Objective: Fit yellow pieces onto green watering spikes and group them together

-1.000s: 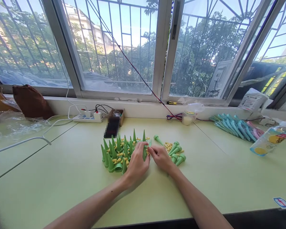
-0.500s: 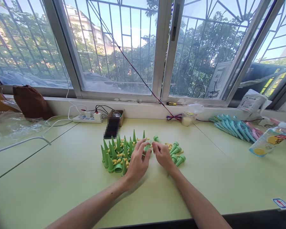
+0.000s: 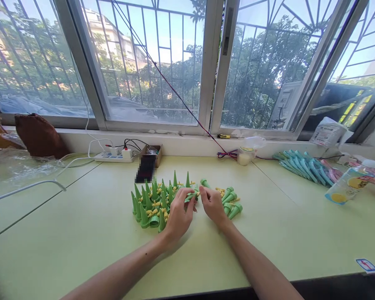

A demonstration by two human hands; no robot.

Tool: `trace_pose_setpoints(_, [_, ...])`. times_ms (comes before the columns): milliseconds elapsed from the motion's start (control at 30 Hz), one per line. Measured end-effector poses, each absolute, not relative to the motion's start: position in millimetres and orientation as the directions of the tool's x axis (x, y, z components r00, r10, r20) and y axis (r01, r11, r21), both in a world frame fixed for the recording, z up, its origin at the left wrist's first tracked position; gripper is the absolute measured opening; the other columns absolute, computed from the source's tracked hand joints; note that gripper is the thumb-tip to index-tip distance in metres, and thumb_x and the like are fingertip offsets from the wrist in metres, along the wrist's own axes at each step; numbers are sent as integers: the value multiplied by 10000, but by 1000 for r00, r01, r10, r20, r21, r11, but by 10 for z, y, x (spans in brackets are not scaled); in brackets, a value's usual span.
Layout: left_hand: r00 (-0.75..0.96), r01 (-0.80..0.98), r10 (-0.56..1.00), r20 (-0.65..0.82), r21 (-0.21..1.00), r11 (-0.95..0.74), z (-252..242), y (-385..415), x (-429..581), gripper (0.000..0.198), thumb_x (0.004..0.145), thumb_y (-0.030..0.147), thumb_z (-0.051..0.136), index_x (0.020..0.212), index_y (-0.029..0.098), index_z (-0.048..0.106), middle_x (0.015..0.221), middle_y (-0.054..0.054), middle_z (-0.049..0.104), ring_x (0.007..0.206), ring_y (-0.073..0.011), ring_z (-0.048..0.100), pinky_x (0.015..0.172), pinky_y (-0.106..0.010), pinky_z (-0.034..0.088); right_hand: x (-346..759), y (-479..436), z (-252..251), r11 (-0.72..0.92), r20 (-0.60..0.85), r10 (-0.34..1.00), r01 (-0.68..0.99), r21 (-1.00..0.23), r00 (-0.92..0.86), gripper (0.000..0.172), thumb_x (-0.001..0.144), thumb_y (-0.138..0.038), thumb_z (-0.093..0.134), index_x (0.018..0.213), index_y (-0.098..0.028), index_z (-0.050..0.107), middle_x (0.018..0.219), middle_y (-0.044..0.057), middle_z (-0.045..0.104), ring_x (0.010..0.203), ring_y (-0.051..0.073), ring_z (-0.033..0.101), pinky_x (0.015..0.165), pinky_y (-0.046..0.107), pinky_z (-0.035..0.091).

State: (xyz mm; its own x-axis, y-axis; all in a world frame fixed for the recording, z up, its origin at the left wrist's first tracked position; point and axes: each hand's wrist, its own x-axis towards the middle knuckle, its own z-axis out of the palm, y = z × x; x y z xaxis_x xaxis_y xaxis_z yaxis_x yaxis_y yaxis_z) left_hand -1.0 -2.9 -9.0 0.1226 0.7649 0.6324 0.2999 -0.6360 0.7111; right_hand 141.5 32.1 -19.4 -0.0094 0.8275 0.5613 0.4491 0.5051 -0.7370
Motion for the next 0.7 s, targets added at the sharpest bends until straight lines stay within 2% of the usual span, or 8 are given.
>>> trace_pose_setpoints(233, [77,354,732,677,668,-655,-77,-15,-21,156,1002,130,436,1021,220,562,953,-31,586,744,-143,588,685,-277,519,1410,309,-158,502,551,834,424,-754,-7,608,1013,-624,357,558,-224,417,495,-26,426,480,126,391,529,282,335])
trace_pose_setpoints(400, [56,444,704,708,614,-652,-27,-20,-47,136,991,146,461,1019,216,574,956,-44,611,777,-159,600,669,-270,500,1428,313,-130,458,532,844,418,-784,73,601,997,-661,346,609,-229,498,472,-38,385,454,143,365,500,292,324])
trace_pose_setpoints(567, [227,496,745,627,584,-643,-31,-97,-18,129,944,142,503,858,219,559,805,-11,577,665,-155,542,614,-274,447,1442,305,-118,444,548,826,447,-777,134,563,1008,-622,345,619,-242,488,481,-27,406,451,160,373,503,310,323])
trace_pose_setpoints(700, [354,518,773,527,578,-631,-57,-149,8,140,917,122,530,825,228,537,816,-18,604,690,-184,560,652,-309,464,1446,305,-114,438,559,812,457,-774,169,545,1013,-598,353,622,-243,486,488,-18,442,453,166,405,518,316,341])
